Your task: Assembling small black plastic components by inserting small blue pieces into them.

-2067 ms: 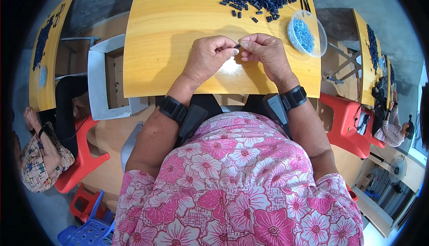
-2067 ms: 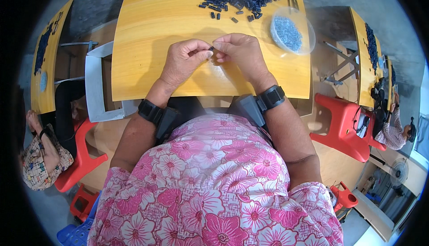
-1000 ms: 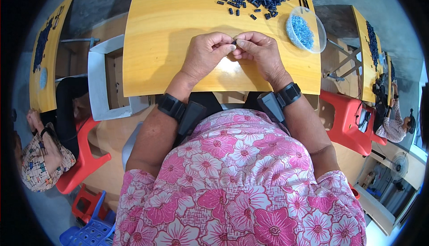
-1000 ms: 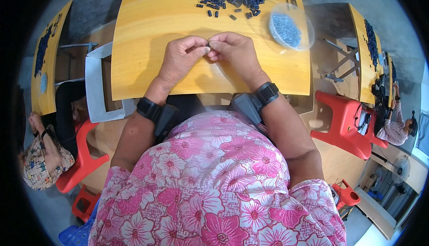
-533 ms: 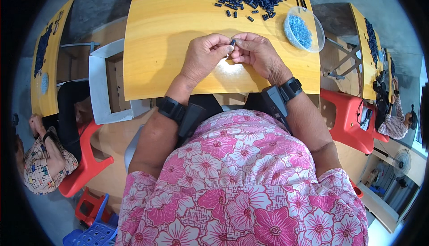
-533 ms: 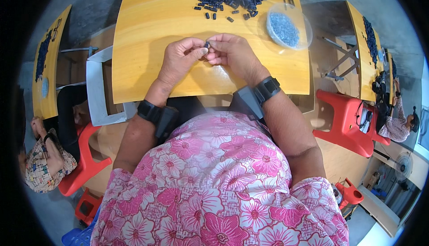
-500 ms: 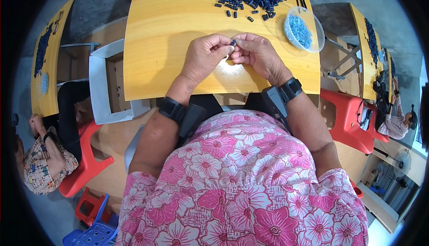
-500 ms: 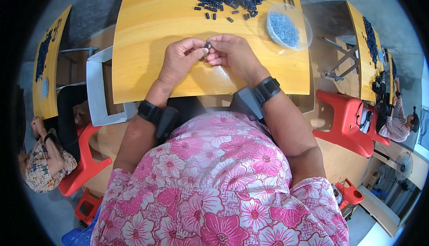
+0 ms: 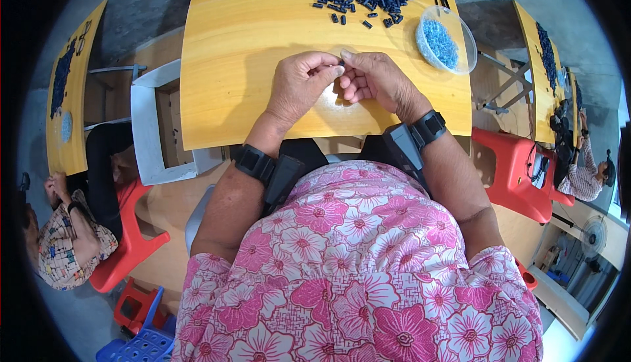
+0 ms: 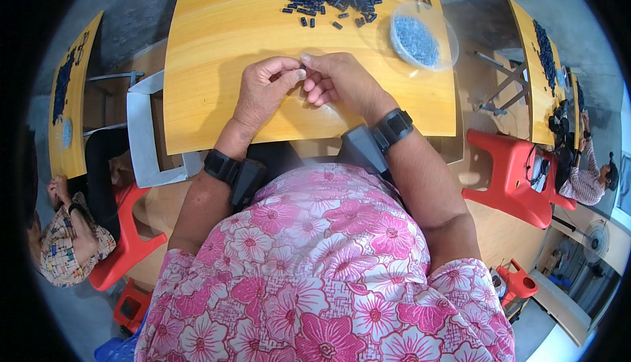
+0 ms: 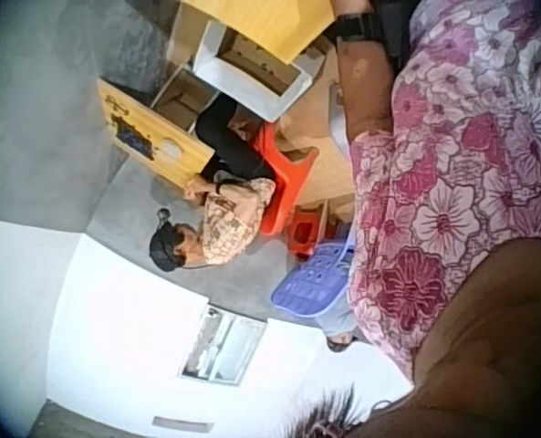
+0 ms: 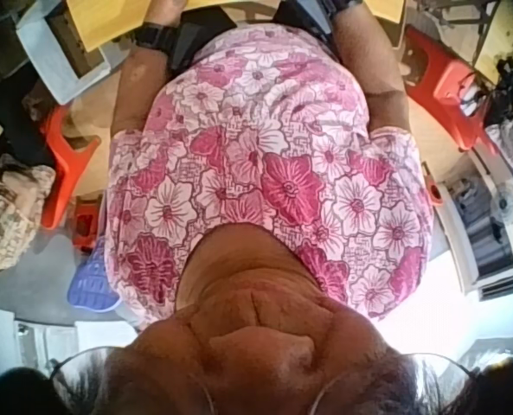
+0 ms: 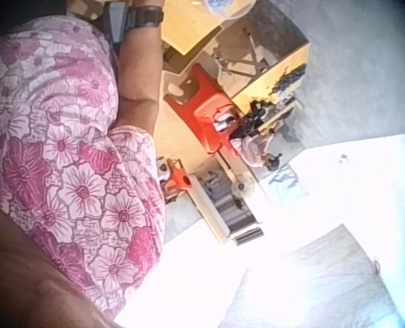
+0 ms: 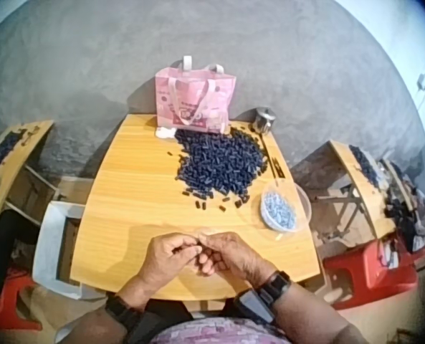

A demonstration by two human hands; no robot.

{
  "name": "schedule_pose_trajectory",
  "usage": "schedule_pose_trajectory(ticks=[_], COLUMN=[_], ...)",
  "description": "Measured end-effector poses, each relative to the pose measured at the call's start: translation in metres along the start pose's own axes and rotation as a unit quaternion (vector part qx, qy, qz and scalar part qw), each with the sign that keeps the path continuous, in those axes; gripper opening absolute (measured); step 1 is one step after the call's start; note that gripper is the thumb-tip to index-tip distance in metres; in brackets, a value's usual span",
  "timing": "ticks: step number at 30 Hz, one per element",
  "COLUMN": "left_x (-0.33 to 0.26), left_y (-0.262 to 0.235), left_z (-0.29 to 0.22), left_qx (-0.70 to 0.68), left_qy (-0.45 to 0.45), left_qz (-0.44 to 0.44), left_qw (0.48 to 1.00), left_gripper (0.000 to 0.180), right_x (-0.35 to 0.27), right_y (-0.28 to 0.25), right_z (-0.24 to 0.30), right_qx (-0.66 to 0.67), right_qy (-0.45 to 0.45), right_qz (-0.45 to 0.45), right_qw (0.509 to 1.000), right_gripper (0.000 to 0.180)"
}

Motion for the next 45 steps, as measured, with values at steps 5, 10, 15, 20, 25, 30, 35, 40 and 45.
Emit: schedule_pose_trajectory(ticks=[5,10,15,20,25,30,35,40,45], left_x=[0.001,0.002,0.002,0.003,0.002,0.001,0.002,0.003,0.004], left_y=[0.0,0.001,0.002,0.002,0.002,0.0,-0.002,-0.004,-0.006], left_z=[0.003,0.004,0.003,0.005,0.002,-0.001,0.002,-0.002,0.0], left_qx=[0.008,0.004,0.011,0.03,0.03,0.036,0.029,0.024,0.04], left_qy=[-0.017,-0.009,-0.004,-0.004,-0.001,-0.002,0.006,0.005,-0.005], left_qz=[0.009,0.02,0.025,0.02,0.015,0.003,-0.024,-0.027,-0.032], left_qw=[1.0,1.0,1.0,0.999,0.999,0.999,0.999,0.999,0.999], left_gripper=[0.011,0.012,0.015,0.017,0.016,0.013,0.009,0.007,0.011], right_x=[0.0,0.0,0.003,0.004,0.004,0.003,-0.002,0.0,-0.005], right_y=[0.003,0.001,0.001,0.0,-0.001,0.002,-0.001,-0.01,-0.01], right_z=[0.001,0.001,0.001,-0.001,-0.001,0.0,0.004,0.017,0.043], right_qx=[0.011,0.011,0.025,0.034,0.032,0.029,0.023,0.018,-0.174], right_qy=[0.012,0.016,0.021,0.024,0.023,0.026,0.006,-0.125,-0.183], right_qz=[0.021,0.018,0.037,0.042,0.042,0.04,-0.006,-0.039,-0.093], right_qw=[1.0,1.0,0.999,0.998,0.998,0.998,1.0,0.991,0.963], right_gripper=[0.041,0.041,0.04,0.04,0.04,0.039,0.037,0.031,0.022])
Point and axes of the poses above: each hand's wrist, its own x-axis towards the middle knuckle, its own y-axis out of the palm, z = x × y, the point moved 10 cm from there along x, towards the middle knuckle, and after that the axes turned 8 degrees about -y, right-handed, at the moved point
